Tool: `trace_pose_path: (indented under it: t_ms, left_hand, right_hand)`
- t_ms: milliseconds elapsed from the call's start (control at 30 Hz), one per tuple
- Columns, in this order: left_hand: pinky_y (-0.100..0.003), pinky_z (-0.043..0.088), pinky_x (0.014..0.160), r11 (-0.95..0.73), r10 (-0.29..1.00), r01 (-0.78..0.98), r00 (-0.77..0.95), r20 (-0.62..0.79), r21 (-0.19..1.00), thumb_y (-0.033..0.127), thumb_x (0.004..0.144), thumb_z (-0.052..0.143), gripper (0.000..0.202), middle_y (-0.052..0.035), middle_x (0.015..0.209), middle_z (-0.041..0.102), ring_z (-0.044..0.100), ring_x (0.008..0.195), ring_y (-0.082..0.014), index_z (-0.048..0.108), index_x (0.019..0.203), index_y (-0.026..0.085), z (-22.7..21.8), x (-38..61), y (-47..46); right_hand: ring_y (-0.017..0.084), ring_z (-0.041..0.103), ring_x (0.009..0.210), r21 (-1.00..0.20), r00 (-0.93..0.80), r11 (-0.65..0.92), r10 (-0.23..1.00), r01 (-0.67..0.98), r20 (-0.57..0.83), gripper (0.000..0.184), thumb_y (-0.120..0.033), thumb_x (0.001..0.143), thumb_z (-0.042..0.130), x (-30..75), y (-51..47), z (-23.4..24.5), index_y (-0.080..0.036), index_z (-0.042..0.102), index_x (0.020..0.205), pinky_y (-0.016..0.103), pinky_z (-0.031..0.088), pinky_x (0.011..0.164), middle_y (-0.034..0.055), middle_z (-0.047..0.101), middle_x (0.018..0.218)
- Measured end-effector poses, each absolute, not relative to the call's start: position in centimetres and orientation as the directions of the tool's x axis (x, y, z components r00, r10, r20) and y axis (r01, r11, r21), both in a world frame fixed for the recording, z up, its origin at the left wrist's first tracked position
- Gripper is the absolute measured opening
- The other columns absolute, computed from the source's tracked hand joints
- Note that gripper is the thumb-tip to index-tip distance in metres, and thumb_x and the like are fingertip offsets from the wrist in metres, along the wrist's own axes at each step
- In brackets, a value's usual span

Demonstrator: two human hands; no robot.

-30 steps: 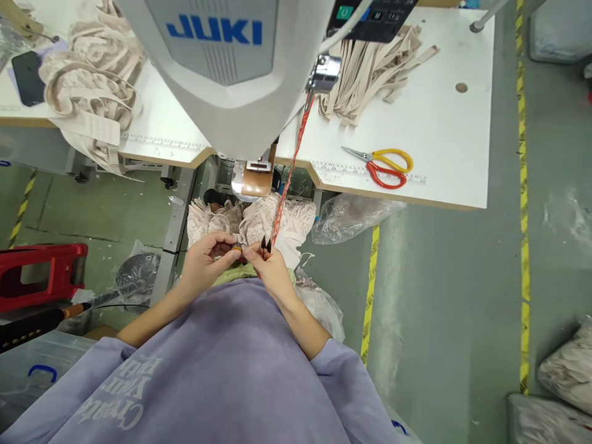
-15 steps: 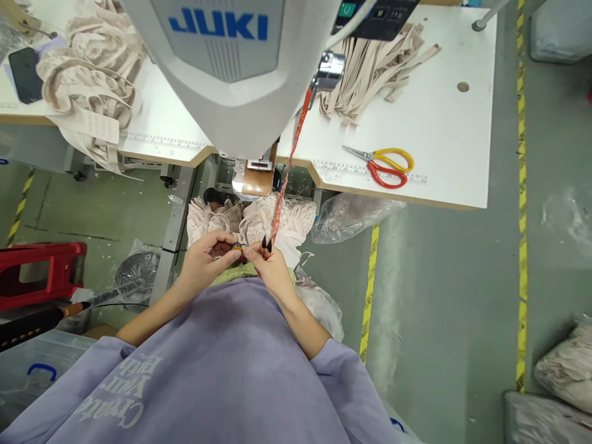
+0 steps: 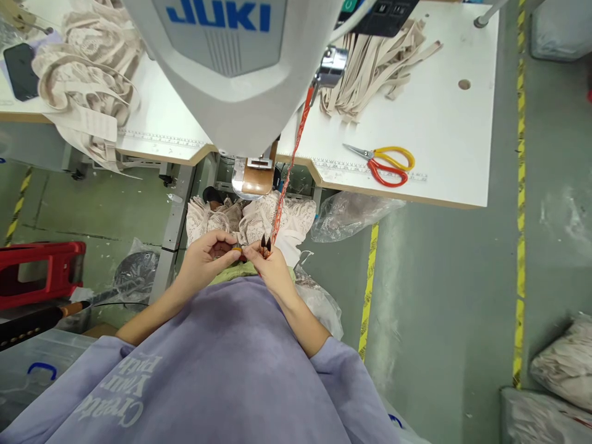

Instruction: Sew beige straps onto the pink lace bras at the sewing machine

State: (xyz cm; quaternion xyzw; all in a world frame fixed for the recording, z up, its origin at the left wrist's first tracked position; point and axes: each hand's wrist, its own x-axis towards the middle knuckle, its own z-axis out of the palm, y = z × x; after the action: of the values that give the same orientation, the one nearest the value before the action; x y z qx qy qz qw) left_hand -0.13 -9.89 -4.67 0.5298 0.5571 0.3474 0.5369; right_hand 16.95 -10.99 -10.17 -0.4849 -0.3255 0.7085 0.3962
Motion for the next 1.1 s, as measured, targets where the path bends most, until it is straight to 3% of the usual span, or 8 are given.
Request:
trace_pose_path:
  t_ms: [233, 367, 567, 667, 733, 833, 933, 1100]
  left_hand:
    - [-0.025, 0.053, 0.07, 0.205, 0.956, 0.204, 0.169, -0.24, 0.957, 0.029, 0.082, 0.075, 0.02, -0.0025, 0.09, 0.064, 0.061, 0.077, -0.0125, 0.064, 0.094, 0.017, -5.0, -0.1, -10.1]
    - [-0.024, 0.054, 0.075, 0.371, 0.912, 0.01, 0.185, -0.367, 0.928, 0.03, 0.08, 0.078, 0.024, -0.0003, 0.088, 0.065, 0.064, 0.078, -0.012, 0.063, 0.094, 0.017, -5.5, 0.0, -10.0]
    - [-0.016, 0.057, 0.066, 0.698, 0.714, -0.399, 0.342, -0.61, 0.594, 0.026, 0.074, 0.085, 0.031, 0.0026, 0.078, 0.067, 0.071, 0.071, -0.0097, 0.063, 0.093, 0.016, -6.4, 0.2, -8.6]
    - [-0.011, 0.055, 0.059, 0.802, 0.586, -0.431, 0.438, -0.682, 0.413, 0.018, 0.083, 0.077, 0.016, 0.0017, 0.071, 0.066, 0.068, 0.063, -0.0065, 0.065, 0.092, 0.014, -6.6, 0.5, -7.1]
    - [-0.01, 0.055, 0.058, 0.833, 0.543, -0.402, 0.462, -0.701, 0.381, 0.014, 0.088, 0.069, 0.004, 0.0002, 0.068, 0.066, 0.066, 0.059, -0.0055, 0.066, 0.09, 0.012, -6.6, 0.9, -6.0]
    - [-0.013, 0.056, 0.057, 0.803, 0.593, -0.382, 0.434, -0.678, 0.457, 0.011, 0.089, 0.068, 0.003, -0.0017, 0.067, 0.066, 0.064, 0.055, -0.006, 0.066, 0.087, 0.01, -6.3, 1.4, -4.2]
    - [-0.014, 0.052, 0.052, 0.697, 0.716, -0.408, 0.338, -0.611, 0.59, 0.018, 0.087, 0.072, 0.011, 0.0012, 0.064, 0.061, 0.059, 0.051, -0.0056, 0.063, 0.085, 0.012, -5.8, 2.1, -2.7]
    - [-0.018, 0.051, 0.063, 0.359, 0.928, -0.409, 0.06, -0.368, 0.839, 0.027, 0.081, 0.076, 0.026, 0.004, 0.075, 0.061, 0.061, 0.064, -0.0075, 0.054, 0.092, 0.019, -5.5, 3.8, -1.5]
  right_hand:
    - [0.005, 0.022, 0.044, -0.769, -0.168, -0.534, 0.844, -0.35, -0.51, 0.041, -0.053, 0.07, 0.083, 16.7, -10.6, -10.0, -0.017, 0.069, 0.086, 0.023, 0.015, 0.042, -0.0097, 0.036, 0.052]
    - [0.004, 0.023, 0.044, -0.711, -0.16, -0.539, 0.833, -0.451, -0.53, 0.036, -0.047, 0.069, 0.084, 16.6, -10.1, -9.5, -0.018, 0.066, 0.08, 0.022, 0.016, 0.043, -0.0106, 0.032, 0.051]
    - [0.006, 0.021, 0.048, -0.729, -0.103, -0.424, 0.891, -0.538, -0.442, 0.03, -0.043, 0.08, 0.076, 17.4, -9.6, -10.6, -0.023, 0.07, 0.101, 0.021, 0.021, 0.046, -0.0099, 0.029, 0.058]
    - [0.007, 0.032, 0.052, -0.868, -0.203, -0.336, 0.939, -0.365, -0.278, 0.041, -0.042, 0.082, 0.074, 18.3, -8.7, -11.6, -0.027, 0.07, 0.119, 0.022, 0.028, 0.048, -0.0061, 0.042, 0.069]
    - [0.009, 0.043, 0.06, -0.964, -0.266, -0.2, 0.952, -0.174, -0.15, 0.04, -0.04, 0.083, 0.074, 19.0, -7.7, -11.9, -0.027, 0.072, 0.12, 0.024, 0.037, 0.055, -0.0018, 0.053, 0.079]
    - [0.014, 0.052, 0.071, -0.999, -0.272, 0.023, 0.962, 0.038, 0.012, 0.031, -0.039, 0.086, 0.072, 19.8, -5.7, -11.4, -0.027, 0.076, 0.113, 0.029, 0.044, 0.066, 0.0011, 0.058, 0.082]
    - [0.014, 0.049, 0.064, -0.971, -0.227, 0.17, 0.965, 0.169, 0.13, 0.023, -0.039, 0.087, 0.07, 19.8, -3.7, -10.5, -0.025, 0.077, 0.104, 0.028, 0.042, 0.063, -0.0011, 0.052, 0.072]
    - [0.015, 0.047, 0.063, -0.913, 0.023, 0.262, 0.959, 0.313, 0.283, 0.023, -0.037, 0.085, 0.064, 17.8, -0.3, -10.8, -0.02, 0.063, 0.07, 0.029, 0.037, 0.061, -0.0012, 0.048, 0.066]
